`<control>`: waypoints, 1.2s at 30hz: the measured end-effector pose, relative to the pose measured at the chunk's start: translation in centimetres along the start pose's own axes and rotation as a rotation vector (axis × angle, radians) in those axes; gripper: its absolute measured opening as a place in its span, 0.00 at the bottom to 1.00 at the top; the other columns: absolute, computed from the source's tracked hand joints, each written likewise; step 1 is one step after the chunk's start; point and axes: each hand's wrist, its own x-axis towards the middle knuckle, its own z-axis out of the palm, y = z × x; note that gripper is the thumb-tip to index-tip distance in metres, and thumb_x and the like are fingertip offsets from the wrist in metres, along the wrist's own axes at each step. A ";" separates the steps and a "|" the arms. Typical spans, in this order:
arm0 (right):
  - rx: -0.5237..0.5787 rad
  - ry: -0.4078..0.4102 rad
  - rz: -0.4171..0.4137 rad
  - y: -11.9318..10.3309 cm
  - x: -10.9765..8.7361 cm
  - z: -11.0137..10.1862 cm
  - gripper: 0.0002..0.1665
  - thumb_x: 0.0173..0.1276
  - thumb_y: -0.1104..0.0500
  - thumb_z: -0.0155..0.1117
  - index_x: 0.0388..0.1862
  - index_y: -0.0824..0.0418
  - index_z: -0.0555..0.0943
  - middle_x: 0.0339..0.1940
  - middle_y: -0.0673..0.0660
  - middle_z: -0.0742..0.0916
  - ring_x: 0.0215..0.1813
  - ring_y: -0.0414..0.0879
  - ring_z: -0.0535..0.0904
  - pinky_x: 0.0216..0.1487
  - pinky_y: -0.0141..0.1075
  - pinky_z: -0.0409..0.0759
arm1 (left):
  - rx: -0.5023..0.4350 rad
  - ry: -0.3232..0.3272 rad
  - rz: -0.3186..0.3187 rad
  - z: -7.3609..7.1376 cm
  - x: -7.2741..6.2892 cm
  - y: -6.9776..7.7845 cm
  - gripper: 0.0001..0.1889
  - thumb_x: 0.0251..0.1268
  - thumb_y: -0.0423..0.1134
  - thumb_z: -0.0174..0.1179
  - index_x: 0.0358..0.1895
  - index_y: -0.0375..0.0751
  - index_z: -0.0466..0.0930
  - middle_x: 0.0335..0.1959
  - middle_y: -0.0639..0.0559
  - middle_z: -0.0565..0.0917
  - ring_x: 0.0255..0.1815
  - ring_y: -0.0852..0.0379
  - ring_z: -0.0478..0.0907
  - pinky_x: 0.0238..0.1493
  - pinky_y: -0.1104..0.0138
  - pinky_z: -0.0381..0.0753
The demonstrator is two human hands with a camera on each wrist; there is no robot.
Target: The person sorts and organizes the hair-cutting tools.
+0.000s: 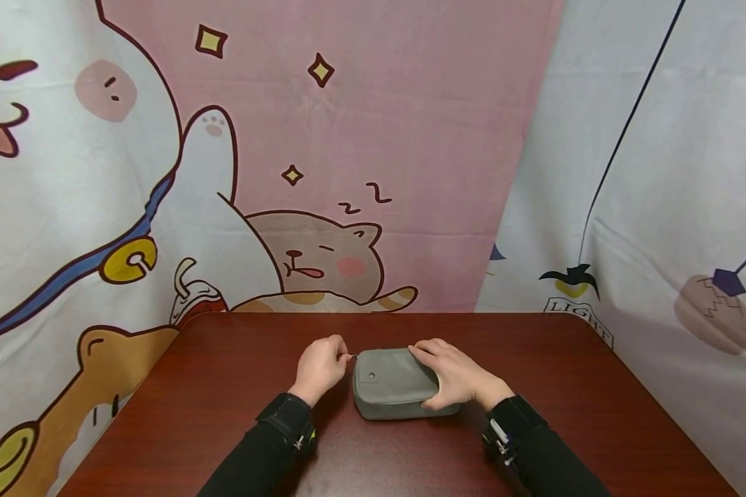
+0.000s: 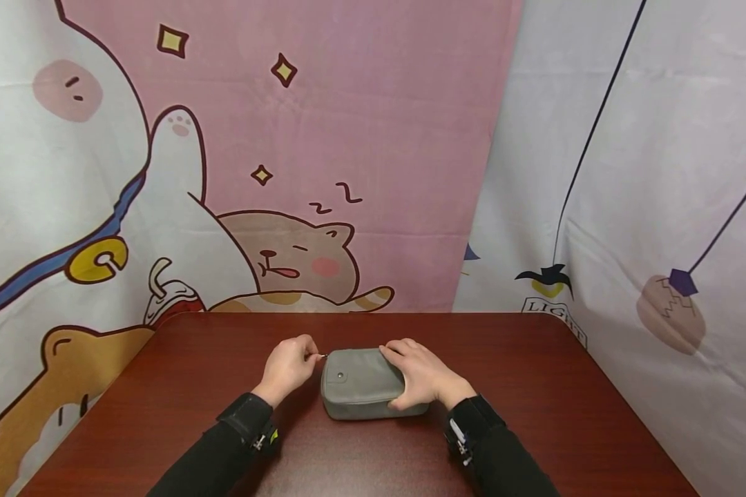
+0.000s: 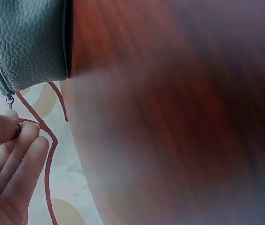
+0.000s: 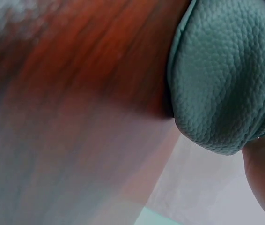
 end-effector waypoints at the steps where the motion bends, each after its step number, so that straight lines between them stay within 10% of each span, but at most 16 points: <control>1: -0.002 0.001 -0.005 0.0 0.0 0.0 0.61 0.41 0.37 0.79 0.72 0.64 0.69 0.65 0.57 0.75 0.65 0.53 0.69 0.60 0.50 0.73 | -0.001 -0.002 0.000 0.0 0.0 0.0 0.10 0.59 0.34 0.70 0.27 0.47 0.77 0.23 0.58 0.78 0.24 0.58 0.77 0.25 0.66 0.74; 36: -0.035 -0.005 0.001 0.0 0.0 0.2 0.61 0.41 0.36 0.78 0.72 0.62 0.69 0.64 0.56 0.75 0.65 0.52 0.69 0.62 0.49 0.71 | -0.051 -0.055 0.032 1.7 3.3 1.1 0.07 0.60 0.33 0.70 0.29 0.46 0.82 0.26 0.55 0.82 0.27 0.57 0.78 0.30 0.64 0.77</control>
